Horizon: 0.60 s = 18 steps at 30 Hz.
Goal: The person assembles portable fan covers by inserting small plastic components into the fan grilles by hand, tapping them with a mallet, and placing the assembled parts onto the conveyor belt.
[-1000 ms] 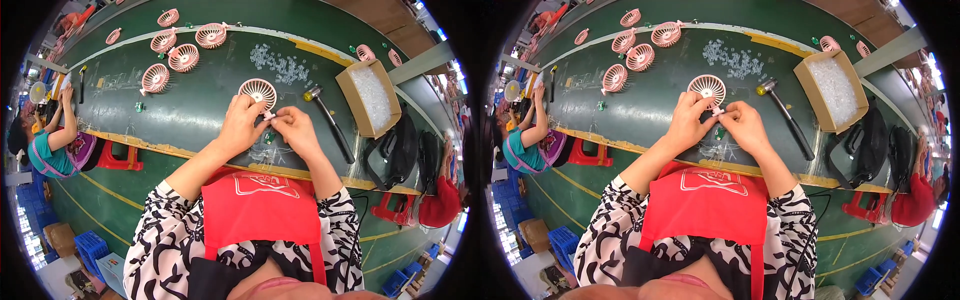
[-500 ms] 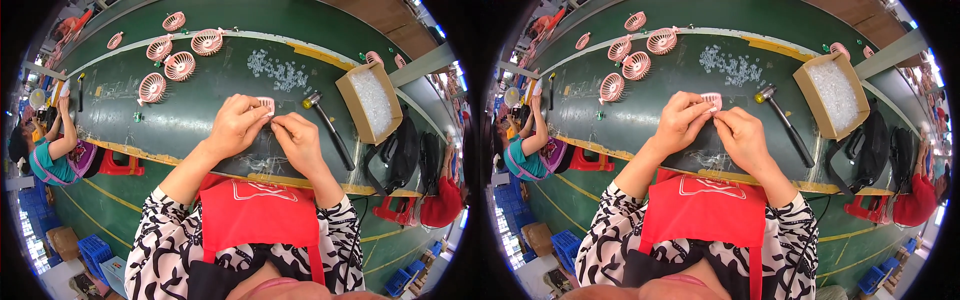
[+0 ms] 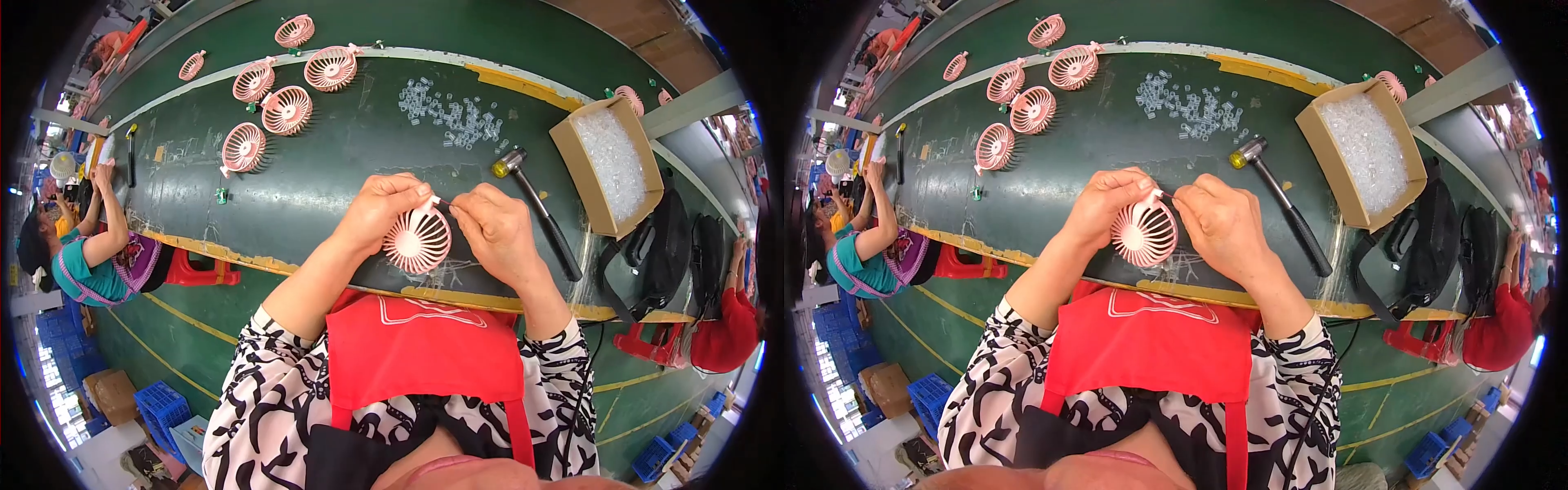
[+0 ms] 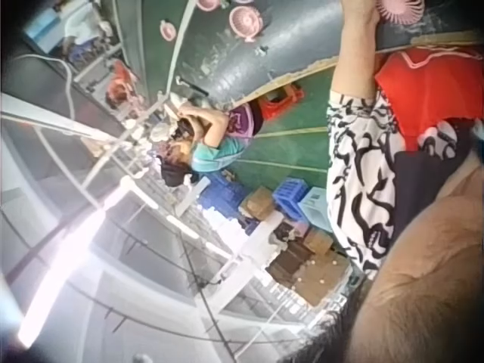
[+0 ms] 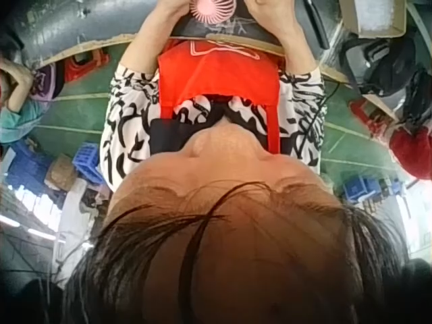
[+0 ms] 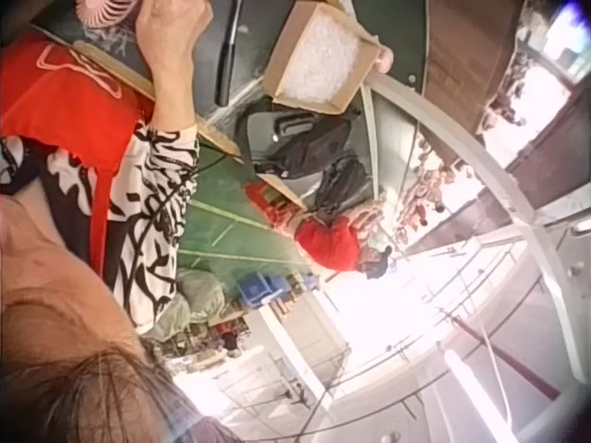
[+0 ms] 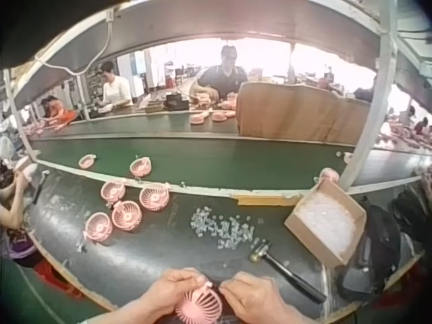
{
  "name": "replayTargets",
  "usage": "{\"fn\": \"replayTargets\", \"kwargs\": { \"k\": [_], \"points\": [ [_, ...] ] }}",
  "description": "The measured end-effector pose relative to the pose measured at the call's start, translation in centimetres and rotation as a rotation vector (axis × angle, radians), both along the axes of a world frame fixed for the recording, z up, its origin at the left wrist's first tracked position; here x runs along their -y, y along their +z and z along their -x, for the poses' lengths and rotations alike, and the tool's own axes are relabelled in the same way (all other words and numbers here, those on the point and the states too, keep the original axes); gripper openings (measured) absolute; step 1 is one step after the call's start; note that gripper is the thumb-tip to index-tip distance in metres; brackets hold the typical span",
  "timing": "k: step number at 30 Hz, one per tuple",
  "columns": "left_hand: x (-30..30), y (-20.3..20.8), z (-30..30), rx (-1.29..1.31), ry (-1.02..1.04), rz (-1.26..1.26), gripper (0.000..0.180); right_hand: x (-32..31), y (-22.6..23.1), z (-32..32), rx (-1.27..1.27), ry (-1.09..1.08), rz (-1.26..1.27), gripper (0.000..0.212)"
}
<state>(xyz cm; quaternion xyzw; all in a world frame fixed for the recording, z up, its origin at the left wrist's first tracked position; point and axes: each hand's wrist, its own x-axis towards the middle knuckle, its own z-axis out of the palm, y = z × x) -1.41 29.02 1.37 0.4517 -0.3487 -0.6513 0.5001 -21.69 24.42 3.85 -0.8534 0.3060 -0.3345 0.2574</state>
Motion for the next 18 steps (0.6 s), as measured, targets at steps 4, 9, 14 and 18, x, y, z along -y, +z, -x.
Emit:
{"fn": "replayTargets", "kwargs": {
  "k": [4, 9, 14, 18],
  "points": [
    [0.5, -0.1, 0.5, -0.182, 0.003, -0.126, 0.018, 0.0, -0.3, 0.1, -0.001, -0.019, 0.016, 0.004],
    [1.2, -0.1, 0.8, -0.170, -0.030, -0.165, 0.018, 0.1, -0.3, 0.8, -0.023, -0.030, 0.029, 0.004],
    [1.7, -0.8, 3.0, -0.103, -0.026, -0.169, 0.017, 0.5, -1.6, 1.5, -0.013, -0.048, -0.042, 0.003],
    [3.8, -1.5, 3.0, 0.191, -0.106, -0.219, 0.021, 1.5, -1.5, 3.2, -0.044, -0.120, -0.064, 0.007]
  ]
}}
